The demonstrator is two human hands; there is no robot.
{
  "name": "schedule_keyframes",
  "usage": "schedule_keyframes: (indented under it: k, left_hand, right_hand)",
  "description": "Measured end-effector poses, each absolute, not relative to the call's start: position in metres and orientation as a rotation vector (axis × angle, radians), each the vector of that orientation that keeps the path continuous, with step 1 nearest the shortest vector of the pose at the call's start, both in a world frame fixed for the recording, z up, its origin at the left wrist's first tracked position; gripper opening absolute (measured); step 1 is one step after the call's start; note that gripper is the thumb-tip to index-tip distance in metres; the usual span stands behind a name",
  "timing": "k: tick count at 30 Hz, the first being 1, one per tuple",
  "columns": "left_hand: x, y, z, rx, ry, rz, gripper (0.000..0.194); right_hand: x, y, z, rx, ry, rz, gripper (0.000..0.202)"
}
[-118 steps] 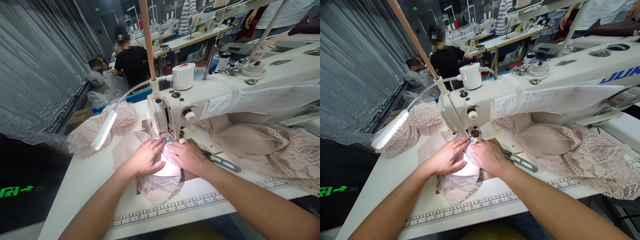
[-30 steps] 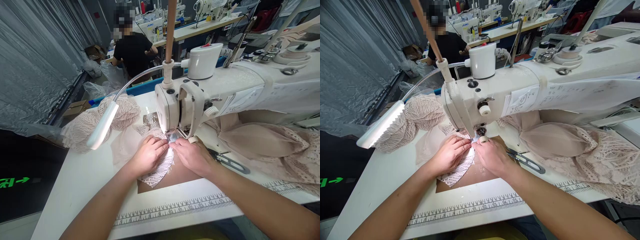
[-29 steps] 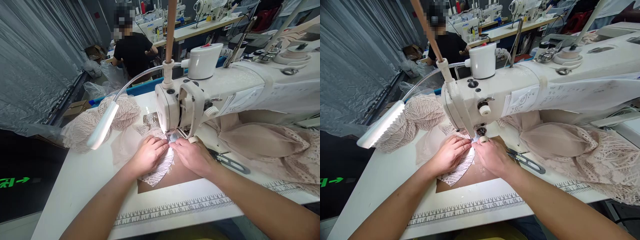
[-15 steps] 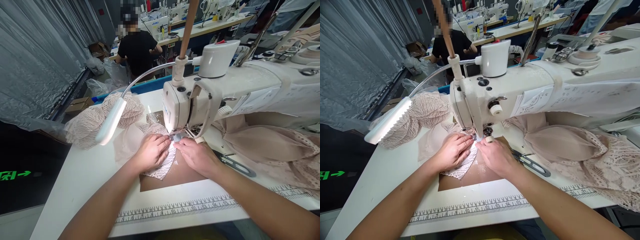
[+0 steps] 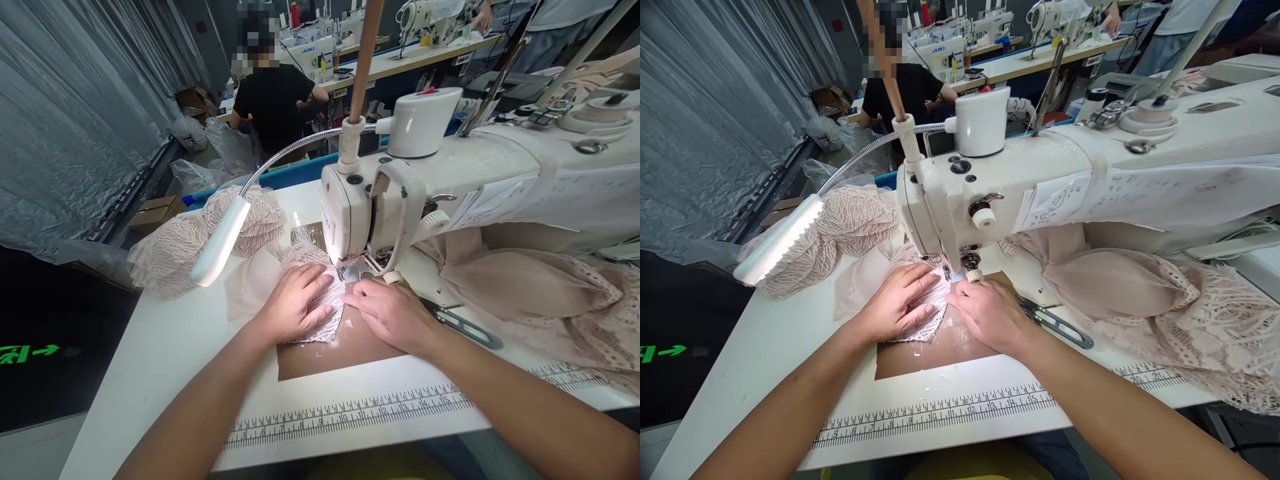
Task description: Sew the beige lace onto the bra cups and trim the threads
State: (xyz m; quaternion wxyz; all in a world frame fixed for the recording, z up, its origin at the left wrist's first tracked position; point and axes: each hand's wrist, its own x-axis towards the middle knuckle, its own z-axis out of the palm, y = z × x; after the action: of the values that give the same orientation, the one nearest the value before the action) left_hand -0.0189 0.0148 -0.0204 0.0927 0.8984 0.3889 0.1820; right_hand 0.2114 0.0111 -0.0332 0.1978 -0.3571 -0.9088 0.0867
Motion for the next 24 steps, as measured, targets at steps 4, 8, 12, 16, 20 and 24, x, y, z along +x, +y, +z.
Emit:
schedule_keyframes:
  k: [4, 8, 12, 16, 20, 24]
  left_hand:
    - [-0.026, 0.006, -0.006, 2.504, 1.1, 0.789, 0.042]
    - [-0.024, -0.005, 0.011, 2.426, 1.128, 0.6, 0.029]
    - [-0.016, -0.01, 0.01, 2.464, 1.185, 0.265, 0.022]
    - [-0.017, -0.006, 0.002, 2.331, 1.18, 0.285, 0.024]
    - [-0.03, 0.003, -0.004, 1.955, 1.143, 0.366, 0.03]
    - [-0.037, 0.009, -0.004, 1.712, 1.049, 0.324, 0.034]
  right_hand:
    - [0.213, 0.01, -0.035, -0.841, -2.565, 0.311, 0.03]
    - [0.214, 0.01, -0.035, -0.757, -2.559, 0.327, 0.028]
    - [0.214, 0.01, -0.033, -0.741, -2.549, 0.322, 0.031]
    - [0.215, 0.01, -0.033, -0.753, -2.547, 0.324, 0.033]
    - [0.215, 0.011, -0.034, -0.763, -2.549, 0.343, 0.033]
    - [0.215, 0.011, -0.035, -0.766, -2.546, 0.347, 0.033]
